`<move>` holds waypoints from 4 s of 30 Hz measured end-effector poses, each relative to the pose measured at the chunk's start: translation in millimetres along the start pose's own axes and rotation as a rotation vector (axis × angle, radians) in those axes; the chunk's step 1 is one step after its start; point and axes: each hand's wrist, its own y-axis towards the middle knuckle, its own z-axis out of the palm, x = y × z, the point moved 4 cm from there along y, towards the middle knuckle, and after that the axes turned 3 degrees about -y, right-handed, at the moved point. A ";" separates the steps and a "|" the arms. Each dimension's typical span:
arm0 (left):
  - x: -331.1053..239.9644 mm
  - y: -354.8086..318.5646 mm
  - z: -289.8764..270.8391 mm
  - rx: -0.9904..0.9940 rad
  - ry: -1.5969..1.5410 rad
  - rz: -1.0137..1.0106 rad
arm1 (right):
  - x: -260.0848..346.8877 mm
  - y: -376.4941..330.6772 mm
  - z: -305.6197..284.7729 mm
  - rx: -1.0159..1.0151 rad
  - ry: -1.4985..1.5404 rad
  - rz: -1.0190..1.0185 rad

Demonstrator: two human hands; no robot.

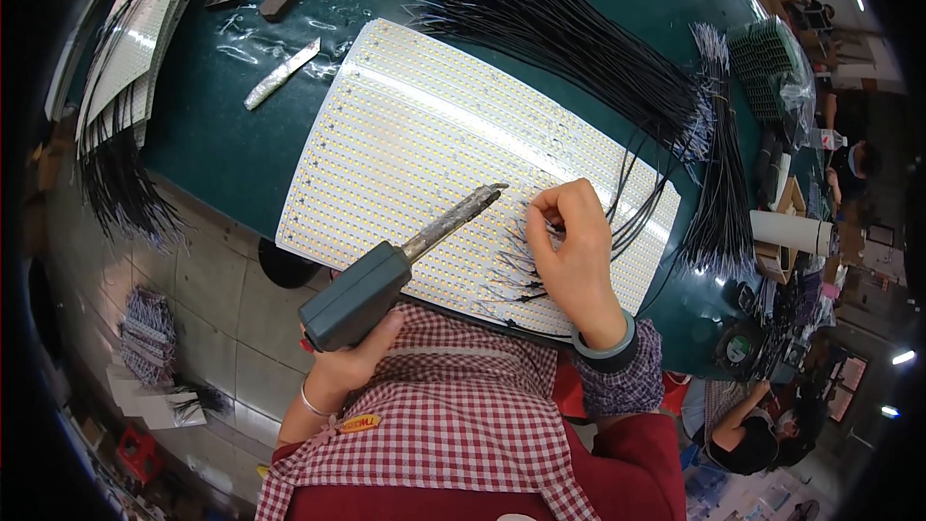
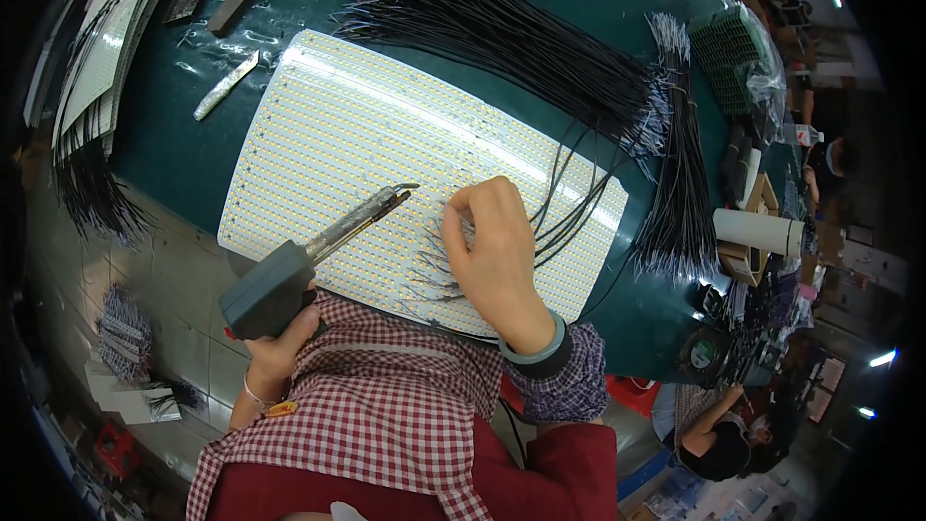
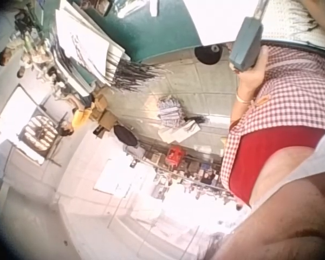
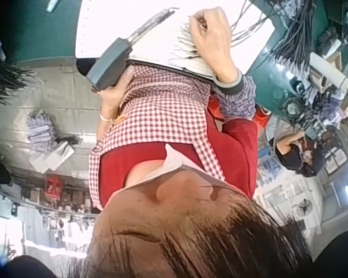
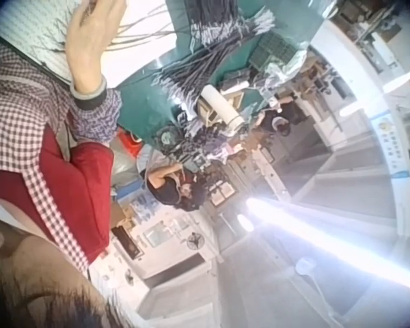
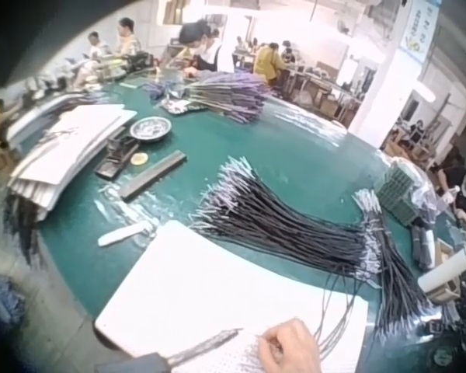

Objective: The person solders black wires onto individual contacts on a large white LED panel using a soldering iron.

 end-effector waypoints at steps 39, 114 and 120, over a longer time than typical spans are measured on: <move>7.4 2.5 -59.7 -0.326 -0.369 -0.099 | 61.9 193.5 42.1 -0.049 0.231 -0.353; -0.3 10.8 19.9 -0.013 -0.068 -0.258 | -14.8 8.4 -3.9 -0.144 0.212 0.113; -3.2 15.0 21.2 0.039 -0.002 -0.161 | -12.6 11.6 -2.5 -0.094 0.096 0.014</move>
